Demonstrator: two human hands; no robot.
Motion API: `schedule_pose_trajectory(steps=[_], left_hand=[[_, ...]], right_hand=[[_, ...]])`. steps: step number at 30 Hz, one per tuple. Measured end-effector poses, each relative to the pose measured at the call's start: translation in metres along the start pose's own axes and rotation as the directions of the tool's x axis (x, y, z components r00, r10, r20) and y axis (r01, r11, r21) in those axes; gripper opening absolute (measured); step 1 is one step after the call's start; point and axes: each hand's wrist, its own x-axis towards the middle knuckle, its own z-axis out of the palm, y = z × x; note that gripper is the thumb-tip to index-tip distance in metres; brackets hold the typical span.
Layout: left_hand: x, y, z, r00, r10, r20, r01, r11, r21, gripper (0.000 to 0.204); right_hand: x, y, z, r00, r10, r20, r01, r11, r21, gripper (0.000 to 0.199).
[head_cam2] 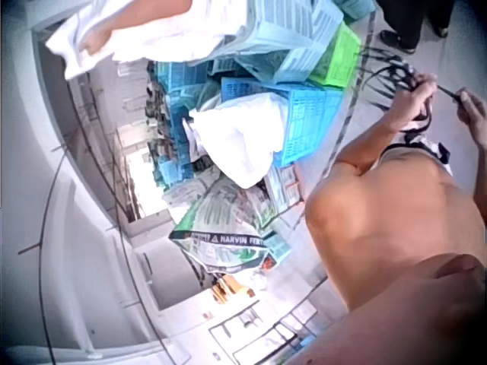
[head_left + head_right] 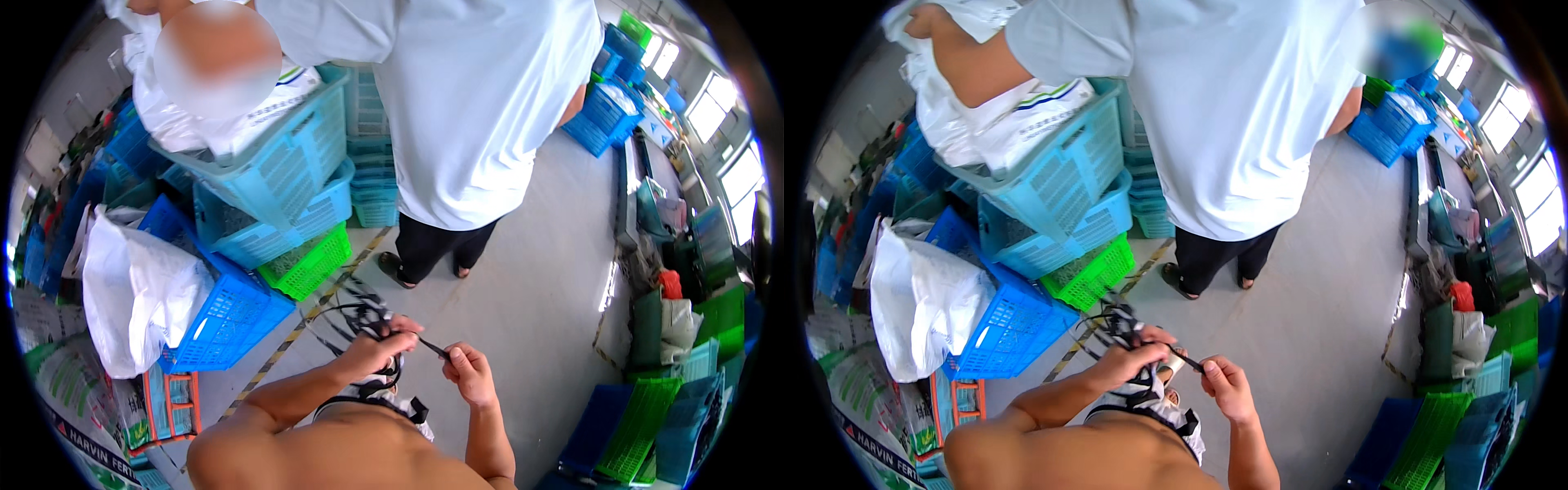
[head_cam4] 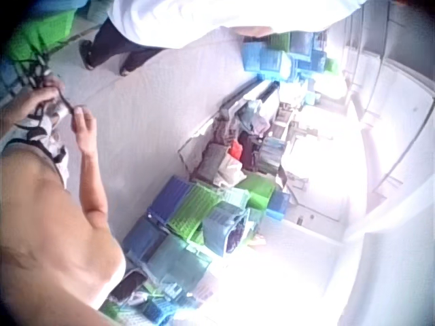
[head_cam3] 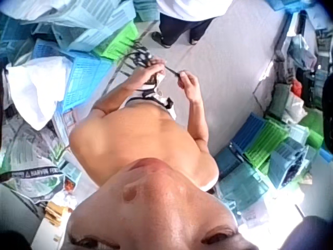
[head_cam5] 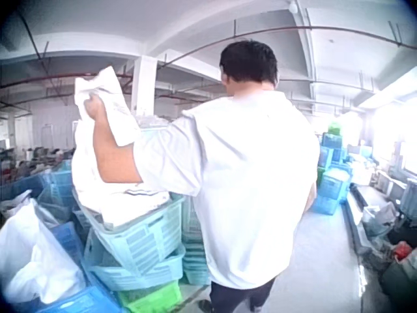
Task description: The person sits on a low stool and repeatedly attaches small black wire loops to a horizontal metal rod on a multi-tiered rack. The person occasionally stands to retrieve more wire loops from a plastic bag on the floor before resuming the assembly.
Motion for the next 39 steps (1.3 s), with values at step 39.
schedule_pose_trajectory(steps=[39], left_hand=[[0.640, 0.004, 0.372, 0.991, -0.051, 0.123, 0.069, 0.986, -0.152, 0.048]], right_hand=[[0.196, -0.274, -0.546, 0.967, -0.043, -0.251, 0.004, 0.988, -0.155, 0.017]])
